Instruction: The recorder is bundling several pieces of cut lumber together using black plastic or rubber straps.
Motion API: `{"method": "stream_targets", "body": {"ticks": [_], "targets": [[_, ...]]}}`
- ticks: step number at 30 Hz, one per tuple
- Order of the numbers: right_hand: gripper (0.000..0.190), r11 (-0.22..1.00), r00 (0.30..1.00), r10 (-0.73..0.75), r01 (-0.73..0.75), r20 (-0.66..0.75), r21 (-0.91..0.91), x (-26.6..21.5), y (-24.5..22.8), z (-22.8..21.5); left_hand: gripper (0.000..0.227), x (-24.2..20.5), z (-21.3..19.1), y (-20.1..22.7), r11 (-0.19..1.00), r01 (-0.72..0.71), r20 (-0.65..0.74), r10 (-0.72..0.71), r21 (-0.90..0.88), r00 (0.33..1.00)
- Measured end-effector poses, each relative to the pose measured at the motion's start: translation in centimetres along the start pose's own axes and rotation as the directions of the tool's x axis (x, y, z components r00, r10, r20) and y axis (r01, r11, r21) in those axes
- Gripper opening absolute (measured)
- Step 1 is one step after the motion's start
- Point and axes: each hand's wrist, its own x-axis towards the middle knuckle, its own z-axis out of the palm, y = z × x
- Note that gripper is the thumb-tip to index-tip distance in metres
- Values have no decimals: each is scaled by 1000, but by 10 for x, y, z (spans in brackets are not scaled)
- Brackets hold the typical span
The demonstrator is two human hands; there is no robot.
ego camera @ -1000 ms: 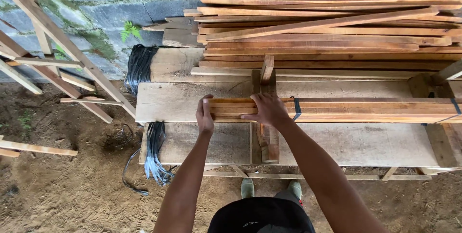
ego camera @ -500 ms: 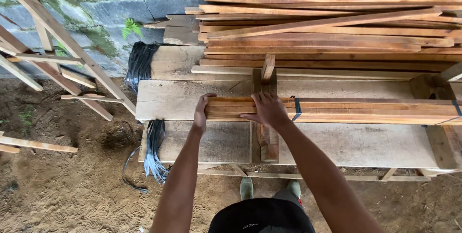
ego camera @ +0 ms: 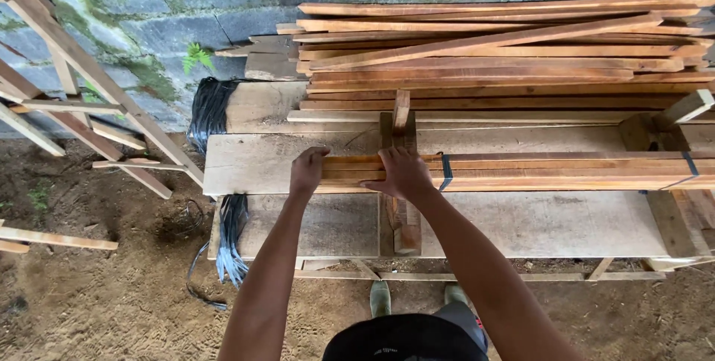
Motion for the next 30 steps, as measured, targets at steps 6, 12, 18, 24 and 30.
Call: {"method": "stream_targets", "body": {"ticks": [6,12,18,24,30], "targets": [[87,997,972,-36,20,233,69,4,7,-14,35,13,33,-30,637,-250,-168,521,730,837],[96,993,968,-114,108,222,37,-4,27,3,32,0,73,0,432,-397,34,641,810,767],[88,994,974,-110,110,199,14,-34,71,-35,47,-20,130,51,411,-547,169,667,729,726],[92,998,969,-53,46,241,32,-74,138,-57,67,-39,159,135,576,-523,466,260,628,846],[87,999,960,8,-20,279,41,-113,202,-79,76,-46,208,161,488,-627,562,294,607,773]]}}
